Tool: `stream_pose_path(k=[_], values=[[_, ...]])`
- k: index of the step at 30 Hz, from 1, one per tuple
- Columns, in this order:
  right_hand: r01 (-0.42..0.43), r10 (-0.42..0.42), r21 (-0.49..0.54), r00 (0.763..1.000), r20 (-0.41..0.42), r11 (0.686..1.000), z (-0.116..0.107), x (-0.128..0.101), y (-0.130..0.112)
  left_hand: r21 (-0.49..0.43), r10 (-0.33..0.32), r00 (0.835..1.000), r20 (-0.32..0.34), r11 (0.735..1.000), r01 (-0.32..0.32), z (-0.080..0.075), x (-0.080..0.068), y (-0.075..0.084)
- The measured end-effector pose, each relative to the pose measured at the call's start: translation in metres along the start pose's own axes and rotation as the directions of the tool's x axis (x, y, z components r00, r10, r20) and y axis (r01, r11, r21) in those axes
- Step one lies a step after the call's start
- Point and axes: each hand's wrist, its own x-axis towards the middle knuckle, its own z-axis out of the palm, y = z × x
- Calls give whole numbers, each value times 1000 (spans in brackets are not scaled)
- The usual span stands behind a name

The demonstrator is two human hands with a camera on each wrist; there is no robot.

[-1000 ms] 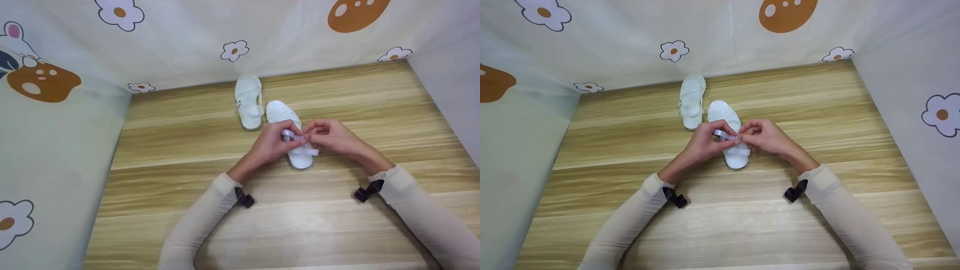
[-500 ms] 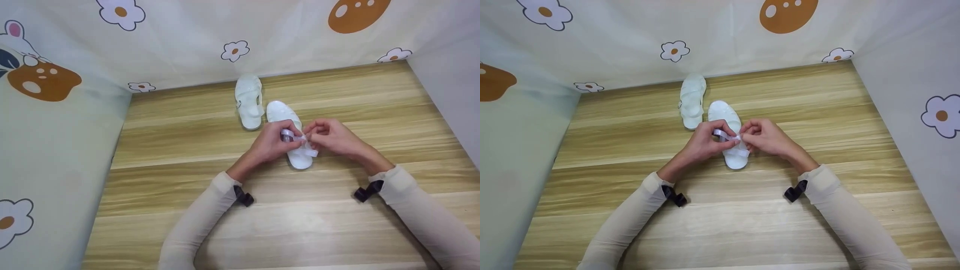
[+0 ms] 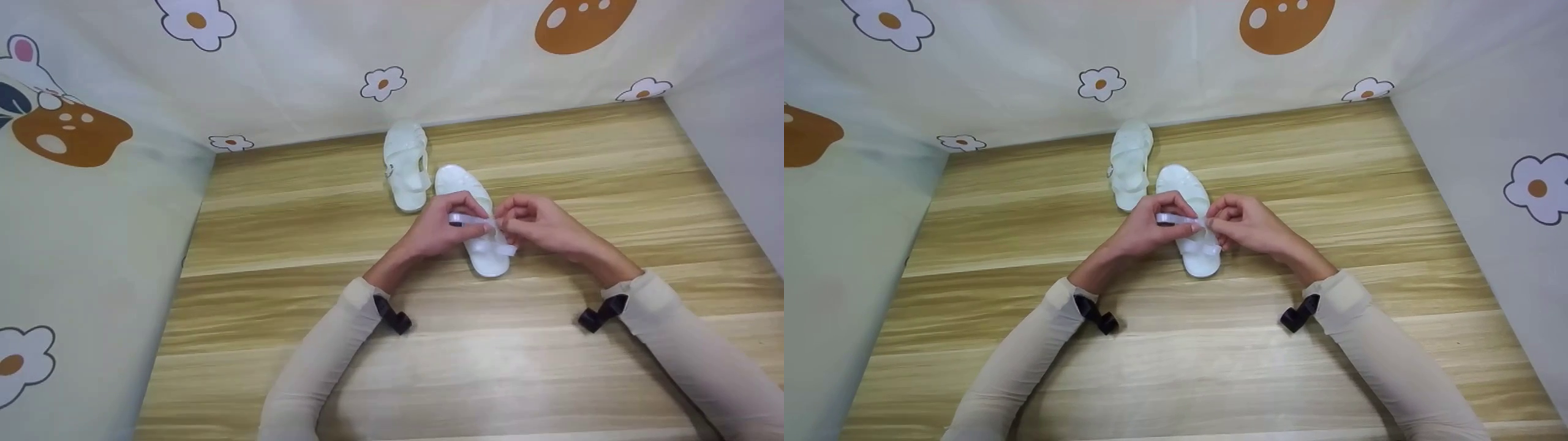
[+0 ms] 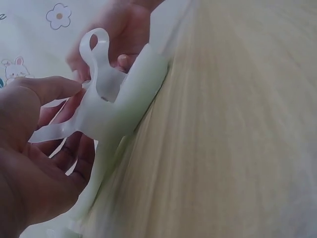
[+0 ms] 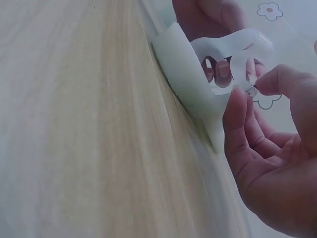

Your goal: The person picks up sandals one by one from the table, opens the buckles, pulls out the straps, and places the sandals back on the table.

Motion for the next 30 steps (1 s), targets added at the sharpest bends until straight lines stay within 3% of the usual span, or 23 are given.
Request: stream_pose_path(k=[5, 9, 13, 16, 20, 24, 30], values=[[-2, 2, 0, 1000, 9, 1000, 0, 0, 1, -97, -49, 998, -39, 994, 45, -9, 0, 2], [-2, 2, 2, 1000, 30, 1000, -1, 0, 3, -116, -22, 995, -98, 993, 10, -18, 1, 7], [-9, 9, 0, 999, 51, 1000, -3, 0, 5, 68, 43, 987, -152, 997, -33, -21, 0, 10], [-13, 14, -27, 999, 41, 1000, -3, -1, 6, 245, 78, 979, -186, 969, -31, -19, -1, 12], [-31, 32, -52, 999, 22, 998, -1, -2, 5, 351, 100, 976, -196, 936, -25, -13, -2, 15], [-58, 58, -30, 998, 14, 998, -1, -1, 4, 402, 67, 975, -213, 915, 25, -10, -4, 18], [-72, 72, 13, 997, 20, 997, 0, -1, 3, 475, -62, 980, -189, 868, 146, -12, -10, 22]])
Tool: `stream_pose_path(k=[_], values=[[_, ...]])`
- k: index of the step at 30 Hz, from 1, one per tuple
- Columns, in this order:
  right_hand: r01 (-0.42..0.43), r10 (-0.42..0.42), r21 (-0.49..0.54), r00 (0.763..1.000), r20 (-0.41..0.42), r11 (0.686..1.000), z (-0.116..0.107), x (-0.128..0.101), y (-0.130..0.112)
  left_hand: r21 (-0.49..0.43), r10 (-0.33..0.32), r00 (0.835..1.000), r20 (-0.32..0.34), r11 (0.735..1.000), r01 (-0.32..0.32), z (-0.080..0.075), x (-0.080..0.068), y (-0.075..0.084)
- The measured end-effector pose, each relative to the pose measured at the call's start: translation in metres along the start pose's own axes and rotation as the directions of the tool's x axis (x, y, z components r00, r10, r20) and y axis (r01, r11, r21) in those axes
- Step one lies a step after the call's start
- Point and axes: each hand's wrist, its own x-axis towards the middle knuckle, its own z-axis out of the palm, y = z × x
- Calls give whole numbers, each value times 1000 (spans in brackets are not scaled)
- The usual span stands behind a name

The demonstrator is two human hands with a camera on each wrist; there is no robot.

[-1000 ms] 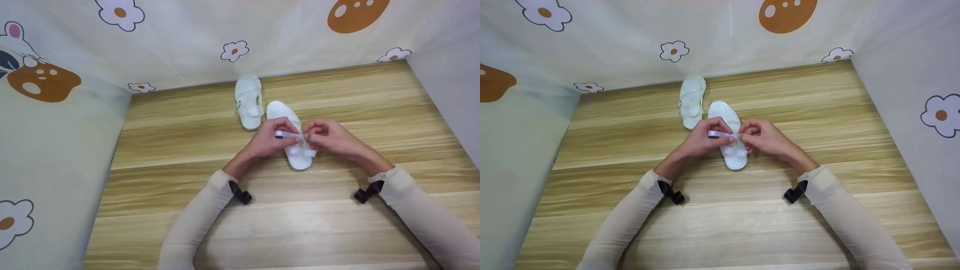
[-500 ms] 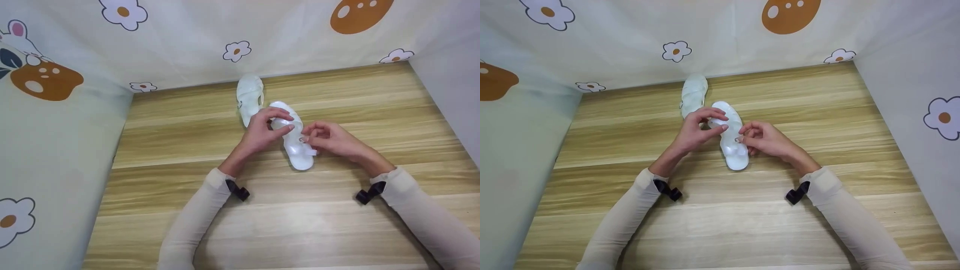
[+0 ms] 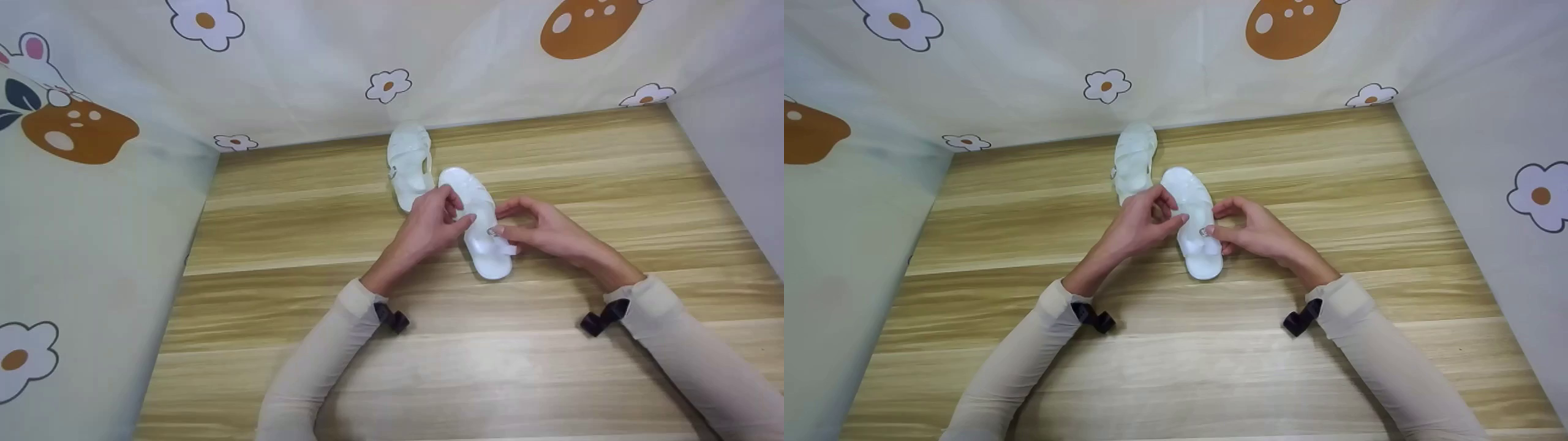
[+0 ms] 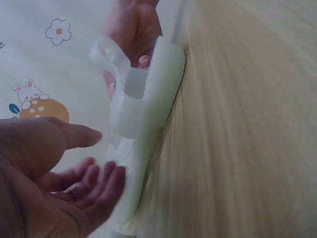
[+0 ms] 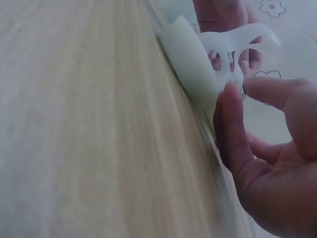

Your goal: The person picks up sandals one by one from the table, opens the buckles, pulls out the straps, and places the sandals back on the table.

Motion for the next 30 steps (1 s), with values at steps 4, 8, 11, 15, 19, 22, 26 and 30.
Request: stream_pose_path(k=[4, 8, 11, 15, 19, 22, 26, 30], values=[[-8, 8, 23, 1000, 7, 1000, 0, 1, 1, 75, -57, 996, 61, 996, 53, 0, -4, -1], [4, -4, 27, 1000, 10, 1000, 0, 1, 1, 79, -80, 994, 74, 994, 74, 0, -6, -1], [17, -18, 31, 1000, 19, 999, 1, 1, 2, 58, -80, 992, 92, 995, 75, 0, -5, -1], [23, -24, 31, 999, 25, 999, 1, -1, 2, 25, -83, 988, 132, 996, 80, 0, -4, 1], [14, -14, -16, 1000, 6, 1000, 0, -2, 0, -4, -96, 982, 160, 995, 97, 0, -4, 4], [1, -2, -46, 1000, -14, 999, 0, -2, -1, -25, -106, 981, 166, 993, 111, 0, -3, 6], [0, -2, -48, 999, -33, 999, 2, -2, -2, -57, -103, 982, 158, 992, 114, 2, -3, 6], [19, -21, -41, 999, -44, 999, 3, -2, -2, -74, -83, 984, 156, 993, 96, 5, -2, 6]])
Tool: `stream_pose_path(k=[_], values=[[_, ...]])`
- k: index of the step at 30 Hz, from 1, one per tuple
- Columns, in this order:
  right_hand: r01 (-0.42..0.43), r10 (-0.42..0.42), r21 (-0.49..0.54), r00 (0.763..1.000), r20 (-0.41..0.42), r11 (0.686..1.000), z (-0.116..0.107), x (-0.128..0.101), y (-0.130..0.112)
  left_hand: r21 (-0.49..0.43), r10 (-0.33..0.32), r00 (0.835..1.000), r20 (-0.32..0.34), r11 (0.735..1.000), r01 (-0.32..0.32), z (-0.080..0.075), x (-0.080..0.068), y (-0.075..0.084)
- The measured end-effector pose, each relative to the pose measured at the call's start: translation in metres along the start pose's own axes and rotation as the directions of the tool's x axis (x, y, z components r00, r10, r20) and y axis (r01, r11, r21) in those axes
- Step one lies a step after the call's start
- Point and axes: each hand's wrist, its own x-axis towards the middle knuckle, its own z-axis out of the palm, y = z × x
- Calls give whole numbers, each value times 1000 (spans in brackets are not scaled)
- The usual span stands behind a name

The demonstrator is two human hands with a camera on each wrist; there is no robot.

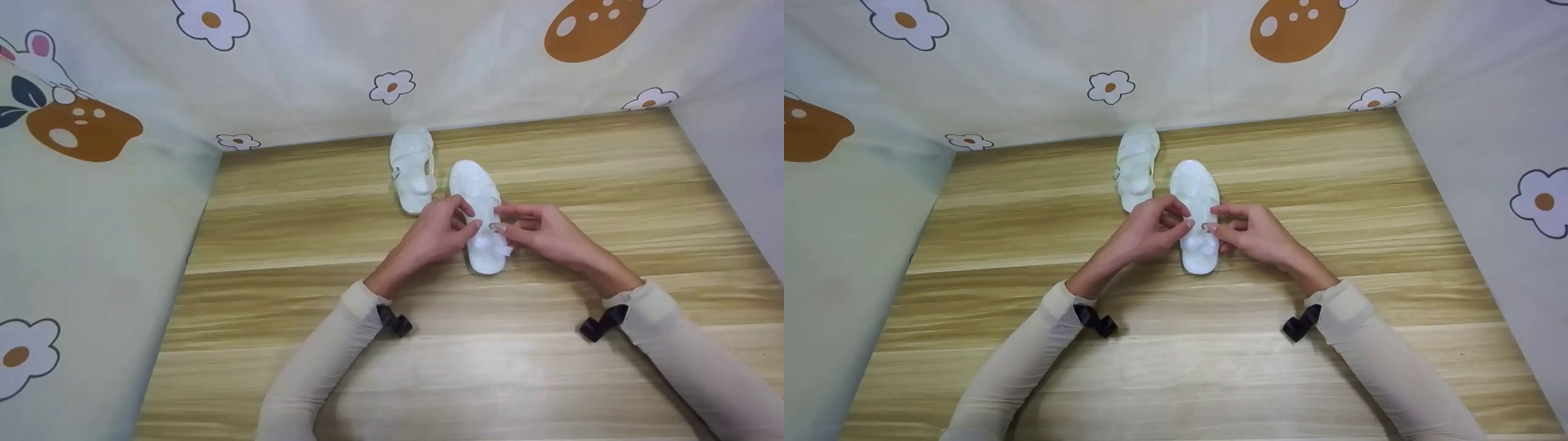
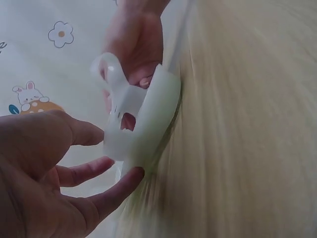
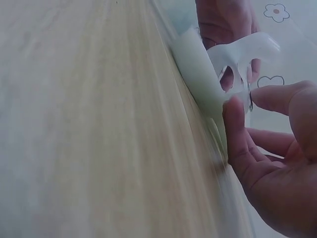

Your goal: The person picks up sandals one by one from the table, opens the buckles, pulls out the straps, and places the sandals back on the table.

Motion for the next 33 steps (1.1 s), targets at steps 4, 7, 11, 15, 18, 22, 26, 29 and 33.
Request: stream_pose_path(k=[4, 7, 11, 15, 18, 22, 26, 29, 33], values=[[38, -38, -19, 999, 4, 999, 1, 1, 1, 41, 29, 1000, -3, 999, -29, 3, 0, -1], [59, -58, -51, 998, 10, 997, 2, 2, 2, 56, 47, 999, -15, 997, -47, 5, -1, -1], [77, -76, -78, 997, 14, 994, 2, 2, 1, 32, 62, 997, -41, 998, -61, 7, -1, -2], [92, -91, -88, 996, 11, 992, 4, 4, 0, -4, 78, 995, -61, 997, -78, 9, 0, -3], [92, -92, -95, 996, -3, 991, 4, 7, 1, -23, 81, 994, -72, 996, -83, 10, 1, -3], [94, -96, -89, 995, -18, 992, 4, 11, 0, -27, 90, 991, -95, 995, -93, 11, 1, -3], [114, -117, -61, 993, -34, 992, 5, 16, 0, -20, 95, 987, -130, 995, -99, 12, 4, -4], [134, -136, -49, 990, -49, 990, 5, 20, -1, -13, 78, 985, -155, 997, -81, 14, 6, -3], [145, -149, -53, 986, -73, 988, 6, 25, -1, -16, 59, 980, -188, 998, -63, 18, 11, -1]])
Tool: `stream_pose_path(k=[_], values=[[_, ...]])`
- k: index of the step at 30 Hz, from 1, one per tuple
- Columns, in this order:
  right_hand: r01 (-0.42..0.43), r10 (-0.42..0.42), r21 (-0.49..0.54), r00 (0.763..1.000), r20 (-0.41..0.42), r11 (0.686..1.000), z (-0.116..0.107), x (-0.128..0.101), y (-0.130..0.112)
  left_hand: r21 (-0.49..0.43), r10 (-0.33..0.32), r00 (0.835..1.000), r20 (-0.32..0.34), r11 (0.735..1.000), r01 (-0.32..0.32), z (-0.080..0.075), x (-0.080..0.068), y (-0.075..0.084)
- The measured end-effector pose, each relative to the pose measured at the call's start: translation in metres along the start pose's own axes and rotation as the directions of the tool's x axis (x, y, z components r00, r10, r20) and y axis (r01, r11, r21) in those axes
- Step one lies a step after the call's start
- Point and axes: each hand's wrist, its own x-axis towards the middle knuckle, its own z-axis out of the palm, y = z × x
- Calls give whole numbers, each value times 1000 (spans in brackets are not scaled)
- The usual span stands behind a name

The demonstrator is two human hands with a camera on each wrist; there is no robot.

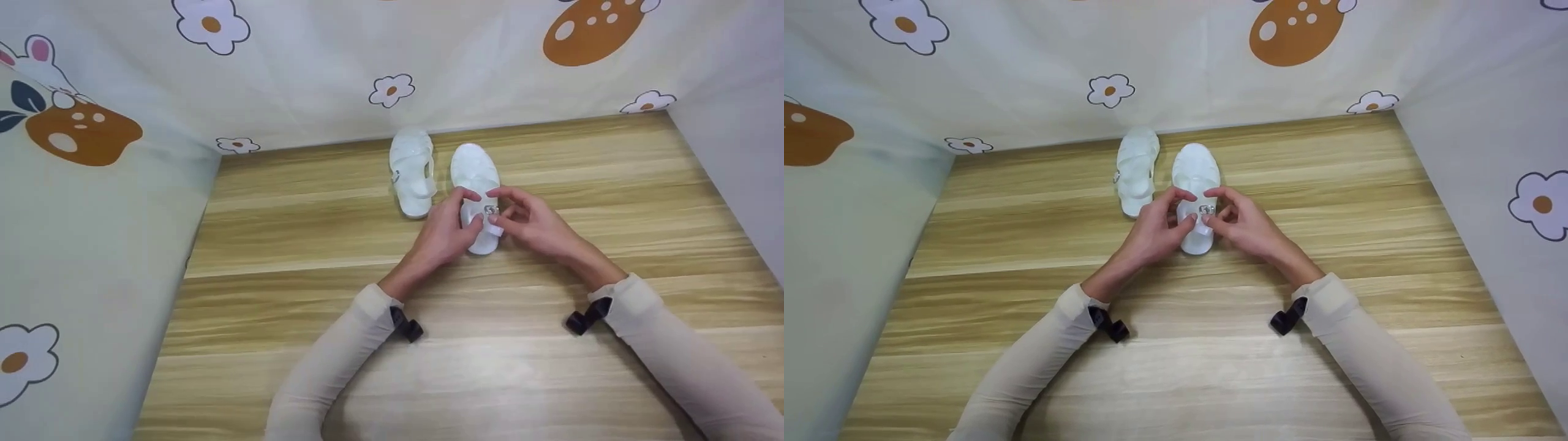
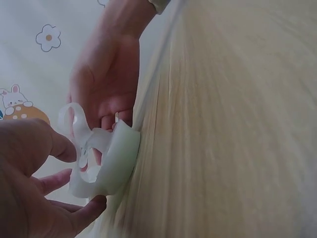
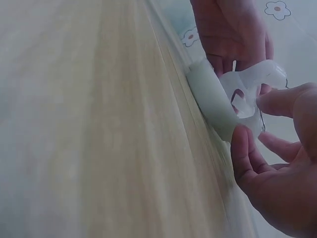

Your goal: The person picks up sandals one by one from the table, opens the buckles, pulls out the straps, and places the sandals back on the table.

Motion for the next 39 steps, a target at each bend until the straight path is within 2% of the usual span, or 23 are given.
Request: stream_pose_path(k=[7, 14, 22, 28, 39], values=[[6, -5, 1, 999, -33, 1000, 0, 10, 1, -17, -1, 997, -83, 1000, -1, 10, 8, 2], [18, -16, 31, 998, -65, 999, -1, 23, 0, -49, -25, 990, -138, 999, 18, 18, 15, 0], [43, -38, 45, 993, -115, 998, 0, 35, 1, -80, -26, 984, -174, 997, 13, 23, 22, -3], [20, -4, 132, 992, -125, 991, 0, 45, 3, -71, -30, 979, -202, 997, 16, 25, 31, -3], [31, 0, 170, 984, -177, 985, -2, 67, 6, -123, -100, 973, -207, 990, 75, 27, 49, -7]])
